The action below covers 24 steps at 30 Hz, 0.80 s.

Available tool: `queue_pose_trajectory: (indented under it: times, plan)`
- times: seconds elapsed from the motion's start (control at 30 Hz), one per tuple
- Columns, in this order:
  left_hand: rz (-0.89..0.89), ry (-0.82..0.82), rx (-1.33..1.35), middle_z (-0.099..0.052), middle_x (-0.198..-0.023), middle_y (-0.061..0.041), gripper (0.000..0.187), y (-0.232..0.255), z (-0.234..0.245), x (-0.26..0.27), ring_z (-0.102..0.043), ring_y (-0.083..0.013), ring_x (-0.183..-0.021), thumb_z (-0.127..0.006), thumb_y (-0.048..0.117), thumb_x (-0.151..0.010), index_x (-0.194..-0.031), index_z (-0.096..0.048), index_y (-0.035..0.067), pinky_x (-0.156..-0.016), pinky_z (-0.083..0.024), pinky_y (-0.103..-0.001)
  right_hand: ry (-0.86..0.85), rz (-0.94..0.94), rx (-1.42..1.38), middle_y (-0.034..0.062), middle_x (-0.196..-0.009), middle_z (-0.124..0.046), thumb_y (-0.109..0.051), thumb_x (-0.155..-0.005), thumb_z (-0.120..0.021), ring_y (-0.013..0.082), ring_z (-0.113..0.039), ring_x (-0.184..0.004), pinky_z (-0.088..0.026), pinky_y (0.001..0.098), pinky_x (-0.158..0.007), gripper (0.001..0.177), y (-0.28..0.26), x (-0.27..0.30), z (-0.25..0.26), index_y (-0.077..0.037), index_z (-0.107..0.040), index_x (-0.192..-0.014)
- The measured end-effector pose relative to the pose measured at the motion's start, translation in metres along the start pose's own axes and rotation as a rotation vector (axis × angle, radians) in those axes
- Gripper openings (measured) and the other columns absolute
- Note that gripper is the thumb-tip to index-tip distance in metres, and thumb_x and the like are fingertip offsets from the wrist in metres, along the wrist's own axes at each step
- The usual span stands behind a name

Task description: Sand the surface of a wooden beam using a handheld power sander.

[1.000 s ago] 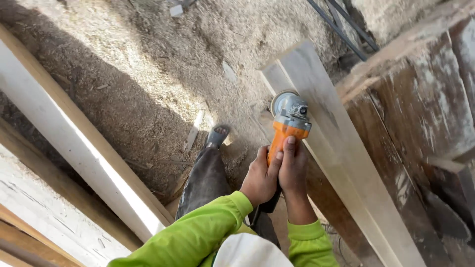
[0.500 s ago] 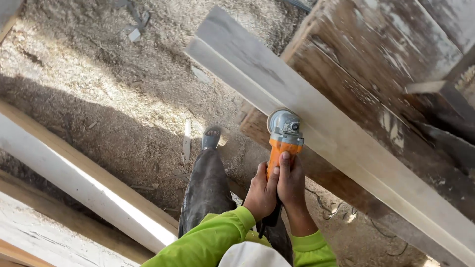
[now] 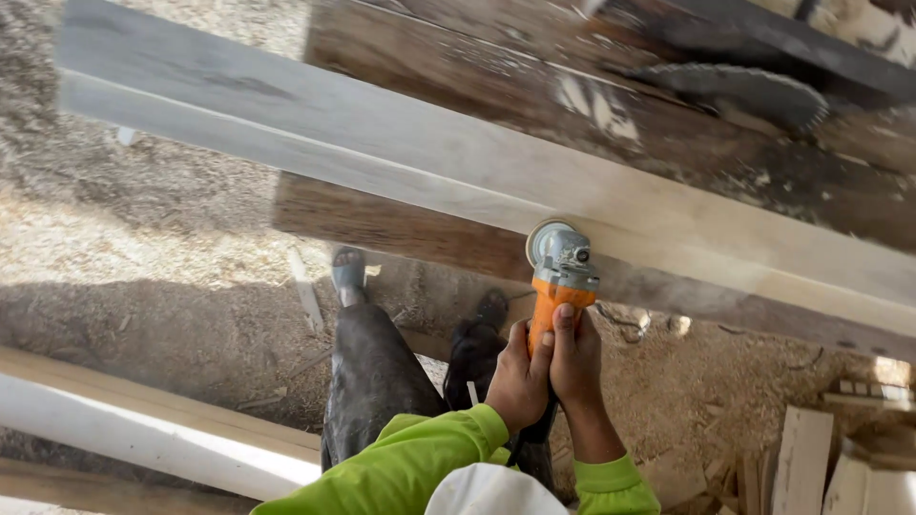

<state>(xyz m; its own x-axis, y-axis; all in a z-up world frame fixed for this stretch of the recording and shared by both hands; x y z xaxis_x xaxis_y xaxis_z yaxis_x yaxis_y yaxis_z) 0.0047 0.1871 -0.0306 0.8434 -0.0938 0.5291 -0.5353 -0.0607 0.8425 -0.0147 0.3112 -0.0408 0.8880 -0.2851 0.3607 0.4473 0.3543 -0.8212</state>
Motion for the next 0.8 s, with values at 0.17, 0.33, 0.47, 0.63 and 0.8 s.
queue_pose_trajectory:
  times: [0.17,0.33,0.47,0.63,0.8]
  plan:
    - [0.005,-0.092,-0.013,-0.069,-0.103,-0.034,0.05,-0.015,-0.103,0.002,-0.067,-0.0521,-0.1,-0.05,0.041,-0.103,-0.126,-0.052,-0.004,-0.084,-0.053,-0.055,0.109,-0.068,-0.027,0.008,-0.094,-0.067,-0.056,-0.106,-0.046,0.0167,-0.06,-0.084,-0.051,0.0327,-0.072,0.06,0.094,-0.009,0.11,0.001,-0.065,-0.111]
    - [0.093,-0.26,-0.123,-0.066,-0.103,-0.039,0.06,-0.012,-0.162,-0.005,-0.066,-0.0535,-0.101,-0.05,0.048,-0.103,-0.121,-0.053,-0.01,-0.089,-0.051,-0.056,0.217,-0.138,-0.088,0.0052,-0.099,-0.065,-0.059,-0.106,-0.042,0.0157,-0.06,-0.087,-0.051,0.0305,-0.072,0.062,0.093,-0.009,0.174,-0.001,-0.064,-0.117]
    - [0.085,-0.275,-0.096,-0.067,-0.1,-0.039,0.067,-0.001,-0.129,-0.009,-0.067,-0.0528,-0.101,-0.051,0.052,-0.098,-0.125,-0.05,-0.01,-0.09,-0.052,-0.055,0.218,-0.191,-0.178,0.0019,-0.101,-0.065,-0.06,-0.106,-0.038,0.0137,-0.062,-0.089,-0.053,0.0286,-0.074,0.061,0.096,-0.016,0.145,-0.005,-0.063,-0.117]
    - [0.067,-0.148,-0.096,-0.066,-0.108,-0.036,0.062,0.005,-0.025,-0.001,-0.065,-0.0531,-0.104,-0.05,0.047,-0.102,-0.133,-0.049,-0.007,-0.091,-0.05,-0.055,0.024,-0.155,-0.172,0.0046,-0.074,-0.044,-0.056,-0.119,-0.043,0.0147,-0.045,-0.066,-0.035,0.0315,-0.06,0.065,0.081,-0.012,0.043,0.003,-0.049,-0.092]
    - [-0.271,0.382,-0.317,-0.066,-0.117,-0.038,0.046,-0.044,0.114,-0.02,-0.064,-0.0534,-0.107,-0.045,0.031,-0.108,-0.136,-0.05,-0.006,-0.091,-0.051,-0.052,-0.295,0.015,-0.198,-0.0055,-0.08,-0.054,-0.052,-0.1,-0.053,0.0052,-0.051,-0.067,-0.045,0.0222,-0.058,0.047,-0.051,-0.013,-0.139,-0.009,-0.06,-0.117]
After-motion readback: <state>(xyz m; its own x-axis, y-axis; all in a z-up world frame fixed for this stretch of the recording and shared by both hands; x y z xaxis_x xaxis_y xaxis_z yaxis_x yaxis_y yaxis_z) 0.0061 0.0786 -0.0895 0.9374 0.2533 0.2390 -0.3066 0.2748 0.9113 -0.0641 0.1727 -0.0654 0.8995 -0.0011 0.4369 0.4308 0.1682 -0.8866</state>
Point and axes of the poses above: each hand's wrist, its own x-axis away from the middle knuckle, its own z-axis out of the back of the hand, y = z × x, the point moved 5 cm from there along -x, towards the middle knuckle
